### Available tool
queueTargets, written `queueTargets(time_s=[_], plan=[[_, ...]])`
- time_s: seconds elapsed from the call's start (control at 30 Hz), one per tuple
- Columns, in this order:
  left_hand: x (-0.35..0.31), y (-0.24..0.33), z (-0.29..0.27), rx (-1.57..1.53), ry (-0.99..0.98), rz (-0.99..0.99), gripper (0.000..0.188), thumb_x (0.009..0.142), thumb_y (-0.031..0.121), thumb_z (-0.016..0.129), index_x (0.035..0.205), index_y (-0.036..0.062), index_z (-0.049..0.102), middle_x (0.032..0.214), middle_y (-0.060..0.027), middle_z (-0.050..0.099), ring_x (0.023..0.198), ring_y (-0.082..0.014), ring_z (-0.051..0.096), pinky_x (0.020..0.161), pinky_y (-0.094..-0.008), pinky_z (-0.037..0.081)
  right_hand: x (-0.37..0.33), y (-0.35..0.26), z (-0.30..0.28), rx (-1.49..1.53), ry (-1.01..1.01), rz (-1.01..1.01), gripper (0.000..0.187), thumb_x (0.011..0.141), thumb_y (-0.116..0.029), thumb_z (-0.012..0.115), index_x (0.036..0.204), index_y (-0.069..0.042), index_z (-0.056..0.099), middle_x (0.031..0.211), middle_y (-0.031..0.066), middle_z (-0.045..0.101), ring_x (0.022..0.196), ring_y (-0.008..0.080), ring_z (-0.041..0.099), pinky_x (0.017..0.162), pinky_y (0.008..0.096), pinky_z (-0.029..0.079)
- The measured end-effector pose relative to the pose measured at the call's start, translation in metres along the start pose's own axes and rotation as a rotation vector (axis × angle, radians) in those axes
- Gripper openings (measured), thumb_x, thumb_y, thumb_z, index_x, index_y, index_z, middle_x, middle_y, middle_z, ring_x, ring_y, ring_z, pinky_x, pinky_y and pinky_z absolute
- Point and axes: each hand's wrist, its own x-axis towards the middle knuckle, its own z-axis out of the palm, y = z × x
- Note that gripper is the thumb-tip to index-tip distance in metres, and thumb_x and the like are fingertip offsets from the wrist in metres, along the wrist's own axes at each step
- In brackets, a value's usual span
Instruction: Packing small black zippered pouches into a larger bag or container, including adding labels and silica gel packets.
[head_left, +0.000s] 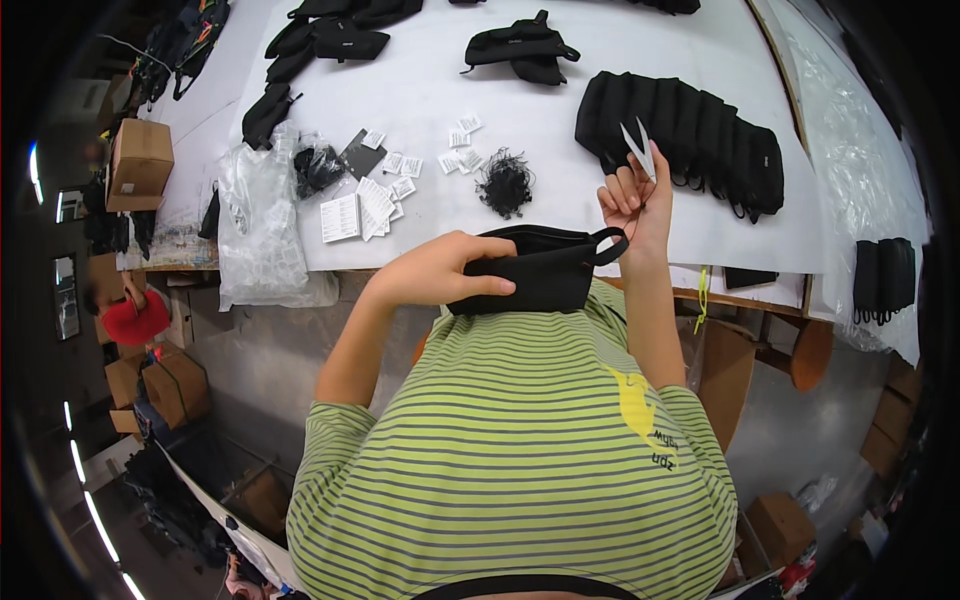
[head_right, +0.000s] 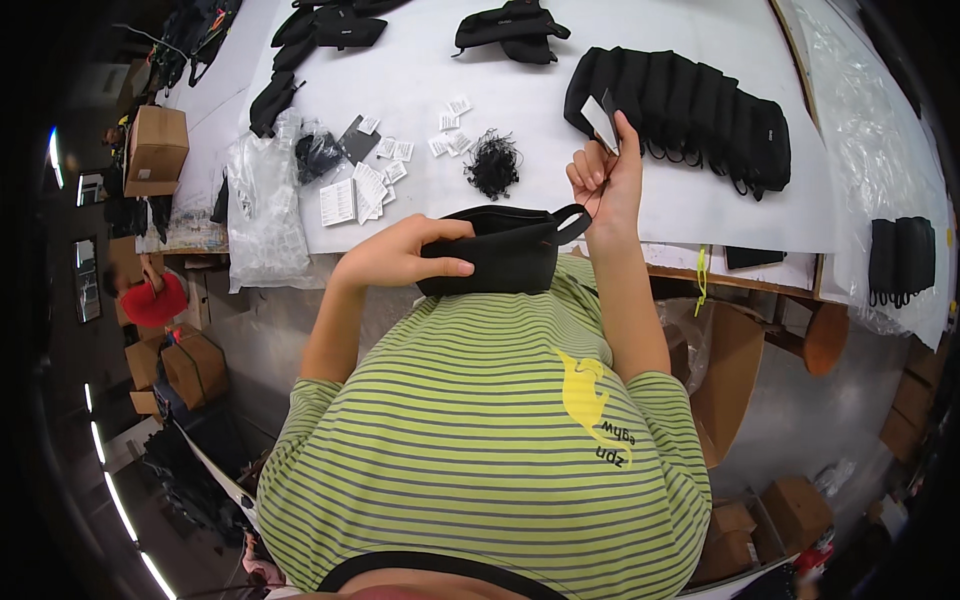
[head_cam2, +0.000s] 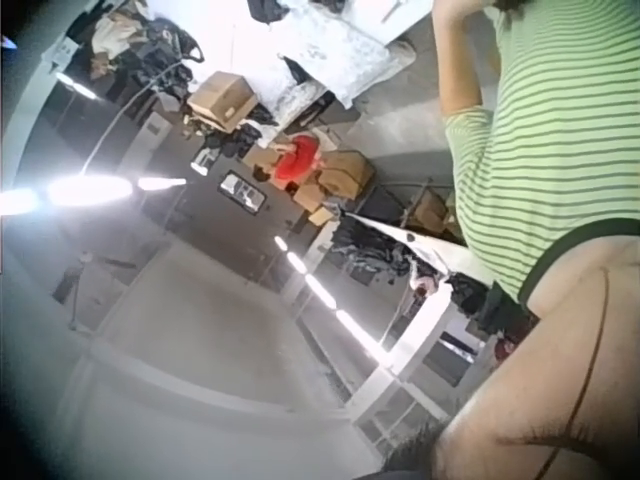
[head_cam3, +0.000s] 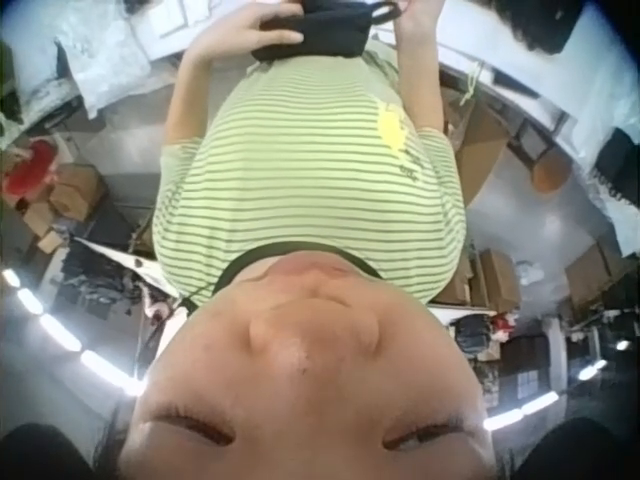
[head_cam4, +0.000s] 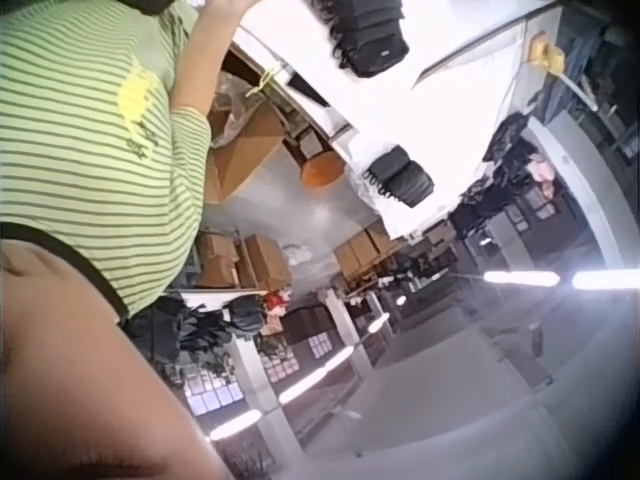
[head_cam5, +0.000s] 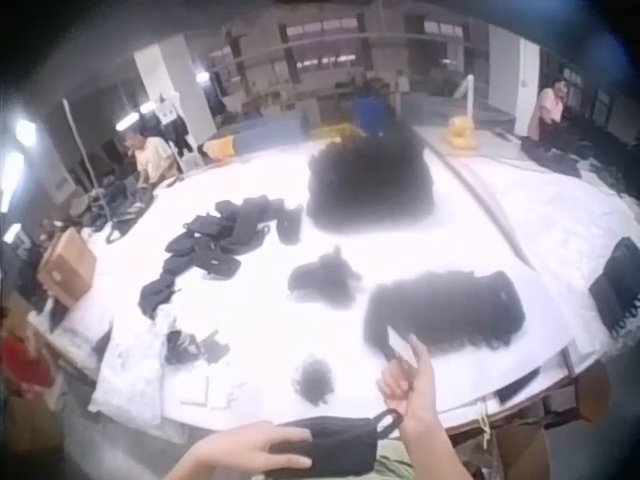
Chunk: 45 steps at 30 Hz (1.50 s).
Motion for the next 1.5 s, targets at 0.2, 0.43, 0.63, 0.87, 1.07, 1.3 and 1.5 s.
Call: queueTargets(time_s=[0.2,0.43,0.63,0.87,1.07,1.3,1.5], plan=[[-0.002,0.007,0.0,0.009,0.015,-0.048,0.03,0.082,0.028,0.064,0.096,0.0024,0.056,0.069,-0.0094,0.058,0.058,-0.0171,0.045,0.054,-0.0287,0.037,-0.005,-0.002,-0.003,-0.14,0.221,-0.135,0.035,0.089,-0.032,0.054,0.065,-0.006,0.053,0.044,-0.0016,0.026,0.039,0.0091,0.024,0.041,0.0246,0.023],[-0.004,0.009,0.0,0.041,0.006,-0.093,0.029,0.081,0.027,0.064,0.095,0.0017,0.057,0.075,-0.0102,0.06,0.063,-0.0184,0.05,0.057,-0.0291,0.04,-0.013,-0.001,0.013,-0.578,0.248,-0.558,0.024,0.087,-0.022,0.06,0.069,-0.006,0.055,0.047,-0.0067,0.031,0.041,0.0046,0.027,0.041,0.0241,0.02],[0.002,0.013,0.02,0.144,0.415,0.177,0.023,0.074,0.013,0.07,0.09,-0.0002,0.06,0.117,-0.0145,0.049,0.102,-0.0277,0.055,0.084,-0.0342,0.045,-0.04,-0.01,0.063,-1.959,-0.335,-0.382,0.024,0.077,-0.027,0.068,0.071,-0.004,0.067,0.048,0.0064,0.051,0.041,0.0191,0.045,0.043,0.0308,0.034],[0.025,-0.013,0.021,0.591,0.518,0.476,0.02,0.068,0.011,0.072,0.085,0.0063,0.063,0.097,-0.0076,0.057,0.098,-0.0268,0.053,0.084,-0.0368,0.043,-0.038,-0.002,0.038,-2.146,-0.603,-0.153,0.023,0.075,-0.03,0.069,0.081,-0.007,0.07,0.057,0.0099,0.058,0.051,0.0251,0.054,0.052,0.034,0.041],[0.07,-0.077,-0.008,0.009,0.561,0.311,0.018,0.076,0.02,0.068,0.087,0.0066,0.063,0.082,-0.0038,0.061,0.08,-0.0206,0.057,0.075,-0.0319,0.044,-0.043,-0.015,0.024,-2.105,-0.569,0.031,0.033,0.069,-0.04,0.074,0.075,-0.008,0.068,0.051,0.0064,0.054,0.047,0.0221,0.051,0.05,0.0318,0.04],[0.131,-0.219,-0.04,0.525,1.153,-0.174,0.028,0.076,0.027,0.07,0.091,0.0043,0.062,0.092,-0.0105,0.058,0.092,-0.0263,0.054,0.08,-0.036,0.043,-0.052,-0.02,0.01,-2.033,-0.401,-0.097,0.031,0.069,-0.036,0.074,0.075,-0.005,0.069,0.048,0.0064,0.053,0.042,0.02,0.05,0.047,0.0289,0.039],[0.117,-0.207,-0.055,0.035,1.227,-0.011,0.02,0.079,0.019,0.068,0.087,0.0025,0.06,0.083,-0.0086,0.062,0.078,-0.0192,0.059,0.072,-0.0307,0.046,-0.057,-0.033,0.011,-2.054,-0.33,-0.184,0.027,0.069,-0.034,0.074,0.075,-0.008,0.07,0.049,0.0058,0.055,0.042,0.0196,0.053,0.047,0.0276,0.041]])
